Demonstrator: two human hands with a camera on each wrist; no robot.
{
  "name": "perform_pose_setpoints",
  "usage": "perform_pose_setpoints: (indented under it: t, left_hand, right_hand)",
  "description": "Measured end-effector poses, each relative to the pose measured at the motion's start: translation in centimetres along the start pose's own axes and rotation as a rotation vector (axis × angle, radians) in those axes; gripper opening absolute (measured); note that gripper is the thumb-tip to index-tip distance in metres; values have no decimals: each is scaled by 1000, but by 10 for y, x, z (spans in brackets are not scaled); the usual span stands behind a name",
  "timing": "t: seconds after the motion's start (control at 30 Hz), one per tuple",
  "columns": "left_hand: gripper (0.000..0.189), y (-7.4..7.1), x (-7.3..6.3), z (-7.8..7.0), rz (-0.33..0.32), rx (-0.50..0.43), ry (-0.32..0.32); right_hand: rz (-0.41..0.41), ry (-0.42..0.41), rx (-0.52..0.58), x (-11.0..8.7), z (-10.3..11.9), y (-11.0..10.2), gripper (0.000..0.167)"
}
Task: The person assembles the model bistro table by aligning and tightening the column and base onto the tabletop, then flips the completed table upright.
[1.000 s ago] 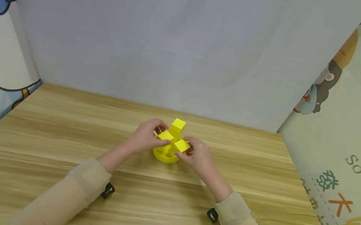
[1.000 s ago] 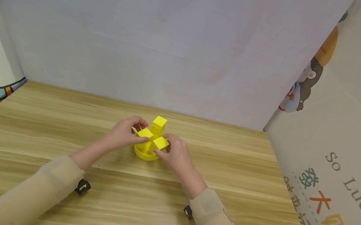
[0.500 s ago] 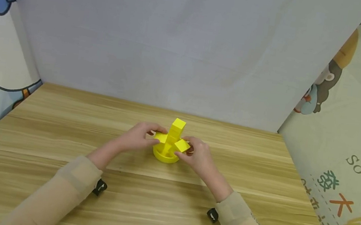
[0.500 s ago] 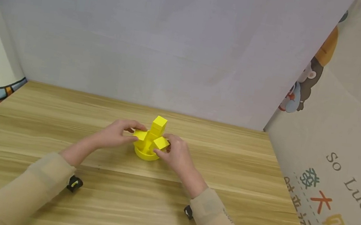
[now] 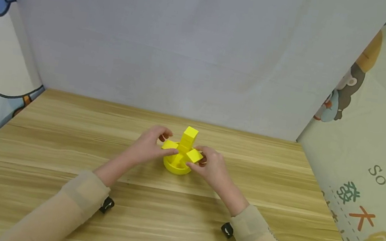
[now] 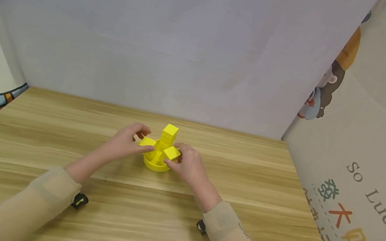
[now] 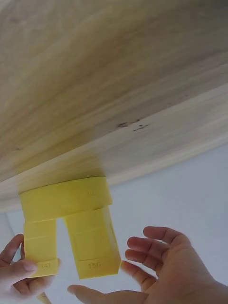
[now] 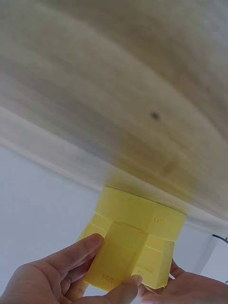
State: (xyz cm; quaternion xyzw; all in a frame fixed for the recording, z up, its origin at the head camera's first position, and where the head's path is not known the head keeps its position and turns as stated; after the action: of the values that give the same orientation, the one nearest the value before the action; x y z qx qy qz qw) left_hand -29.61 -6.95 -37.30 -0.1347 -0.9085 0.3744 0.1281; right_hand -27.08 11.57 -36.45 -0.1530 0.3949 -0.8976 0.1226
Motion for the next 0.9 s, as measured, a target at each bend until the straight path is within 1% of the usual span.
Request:
perform_pose_setpoints:
  t: [0.1,0.2,0.27,0.37,0.6,0.73,0.9]
  left_hand:
    - [56,-1,-2,1,-51,14,-66]
    - [51,-2,-3,0,-58,22,-87]
    - [49,-3,-3,0,-55,26,-85]
    - [45,-6,-2,-2,-46,36,-48]
    - [41,-11,-1,-2,-14,60,72]
    - [39,-12,0,1,24,60,112]
    - [40,-14,0,2,85,43,148]
  right_hand:
    - [-6,4,-5,0,0,0,46]
    - [-8,6,-8,0,0,0,46]
    - [-9,4,-2,0,0,0,46]
    - [-13,-3,4,0,1,0,46]
    - [-23,-16,-3,0,1,-1,45]
    - [-21,-22,-13,-1,1,-1,45]
    - [-22,-25,-12,0,1,0,45]
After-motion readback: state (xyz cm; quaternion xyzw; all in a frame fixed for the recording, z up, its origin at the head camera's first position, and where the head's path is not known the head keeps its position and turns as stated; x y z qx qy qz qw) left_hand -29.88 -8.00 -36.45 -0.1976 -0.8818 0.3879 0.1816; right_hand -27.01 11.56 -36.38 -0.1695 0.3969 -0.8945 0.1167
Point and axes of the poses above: each hand's wrist, its own x-axis towards the middle knuckle, its own y-axis out of the palm, z = x × y, the point moved 6 cm from there along x, towards the middle knuckle, and after that the axes turned 3 degrees about x, right-handed, at the moved point
